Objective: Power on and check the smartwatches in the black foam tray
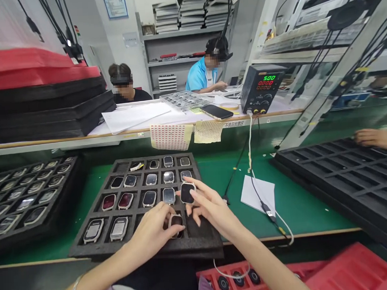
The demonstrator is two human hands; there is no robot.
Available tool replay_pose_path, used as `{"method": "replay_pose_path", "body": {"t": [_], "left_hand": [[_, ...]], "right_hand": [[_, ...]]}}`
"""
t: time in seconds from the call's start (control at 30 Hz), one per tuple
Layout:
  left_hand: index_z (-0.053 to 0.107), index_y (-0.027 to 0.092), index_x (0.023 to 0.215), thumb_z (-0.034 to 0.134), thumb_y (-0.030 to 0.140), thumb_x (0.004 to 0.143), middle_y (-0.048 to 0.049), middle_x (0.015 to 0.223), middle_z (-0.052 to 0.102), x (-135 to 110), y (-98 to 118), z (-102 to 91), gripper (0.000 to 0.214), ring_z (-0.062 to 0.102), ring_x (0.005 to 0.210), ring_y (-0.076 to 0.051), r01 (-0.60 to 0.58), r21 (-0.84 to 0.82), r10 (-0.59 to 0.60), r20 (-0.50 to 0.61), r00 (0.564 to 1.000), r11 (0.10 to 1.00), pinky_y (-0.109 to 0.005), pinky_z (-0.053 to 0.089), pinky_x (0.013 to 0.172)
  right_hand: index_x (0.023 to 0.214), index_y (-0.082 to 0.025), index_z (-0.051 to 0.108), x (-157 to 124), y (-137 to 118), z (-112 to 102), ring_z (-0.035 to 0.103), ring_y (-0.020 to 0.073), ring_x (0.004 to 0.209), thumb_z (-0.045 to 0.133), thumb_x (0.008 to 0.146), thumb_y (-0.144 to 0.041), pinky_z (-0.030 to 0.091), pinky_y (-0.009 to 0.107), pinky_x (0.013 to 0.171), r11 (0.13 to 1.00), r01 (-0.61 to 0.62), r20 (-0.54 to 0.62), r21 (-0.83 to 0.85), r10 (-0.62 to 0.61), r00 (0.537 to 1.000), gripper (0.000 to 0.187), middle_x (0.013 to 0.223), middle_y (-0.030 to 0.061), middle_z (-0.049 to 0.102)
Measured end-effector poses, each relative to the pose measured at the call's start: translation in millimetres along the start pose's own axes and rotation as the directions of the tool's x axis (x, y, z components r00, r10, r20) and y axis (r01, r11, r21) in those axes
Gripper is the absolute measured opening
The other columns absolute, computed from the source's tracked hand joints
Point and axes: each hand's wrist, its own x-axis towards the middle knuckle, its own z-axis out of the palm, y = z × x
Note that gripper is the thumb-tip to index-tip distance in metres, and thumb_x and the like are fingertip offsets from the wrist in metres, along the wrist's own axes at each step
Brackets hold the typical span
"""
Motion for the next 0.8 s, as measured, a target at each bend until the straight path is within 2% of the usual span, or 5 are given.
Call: {"method": "replay_pose_path", "body": {"t": [0.1,0.23,0.37,0.5,0.8], "left_hand": [[0.059,0.018,0.081,0.064,0.024,0.080,-0.0024,0.084,0.056,-3.3,-6.1,-0.3,0.008,0.058,0.078,-0.019,0.030,-0.382,-0.059,-0.066,0.996,0.924,-0.031,0.046,0.072],[0.059,0.017,0.089,0.064,0.032,0.081,-0.0048,0.097,0.058,-4.0,-7.9,-5.7,0.018,0.062,0.081,-0.017,0.040,-0.832,-0.170,-0.066,0.983,0.553,-0.027,0.049,0.072],[0.057,0.017,0.095,0.059,0.036,0.086,-0.0045,0.089,0.065,0.6,-5.0,-7.5,0.021,0.063,0.076,-0.015,0.033,-0.943,-0.245,-0.052,0.968,0.331,-0.027,0.048,0.076],[0.054,0.018,0.108,0.056,0.039,0.087,-0.0028,0.082,0.060,0.7,-3.8,1.5,0.030,0.059,0.072,-0.015,0.078,-0.975,-0.223,0.030,0.974,0.210,-0.025,0.049,0.059],[0.046,0.022,0.125,0.060,0.030,0.083,0.0044,0.071,0.048,-15.5,-1.1,10.5,0.044,0.039,0.048,-0.006,0.214,-0.810,-0.271,0.071,0.960,0.546,-0.019,0.036,0.045]], "right_hand": [[0.134,-0.023,0.044,7.5,-1.9,4.1,0.061,0.0162,0.073,0.057,0.090,-0.031,0.049,0.025,0.052,0.994,0.036,0.056,0.100,-0.041,0.998,0.046,0.116,0.0146,0.059],[0.127,-0.023,0.052,10.9,2.3,2.2,0.059,0.0139,0.066,0.061,0.088,-0.027,0.048,0.026,0.054,0.990,0.067,0.083,0.126,-0.078,0.994,0.040,0.098,0.0084,0.063],[0.125,-0.023,0.055,9.1,9.4,-3.5,0.054,0.0118,0.057,0.063,0.086,-0.028,0.046,0.026,0.048,0.986,0.083,0.059,0.145,-0.092,0.994,0.040,0.101,0.0093,0.062],[0.126,-0.023,0.054,6.8,18.1,-7.6,0.053,0.0106,0.053,0.063,0.086,-0.029,0.043,0.023,0.044,0.984,0.032,0.086,0.173,-0.048,0.995,0.042,0.090,0.0069,0.063],[0.130,-0.023,0.051,3.5,24.8,-8.3,0.056,0.0115,0.054,0.063,0.086,-0.031,0.046,0.023,0.046,0.991,-0.005,0.132,0.137,-0.013,0.991,0.045,0.079,0.0022,0.058]]}}
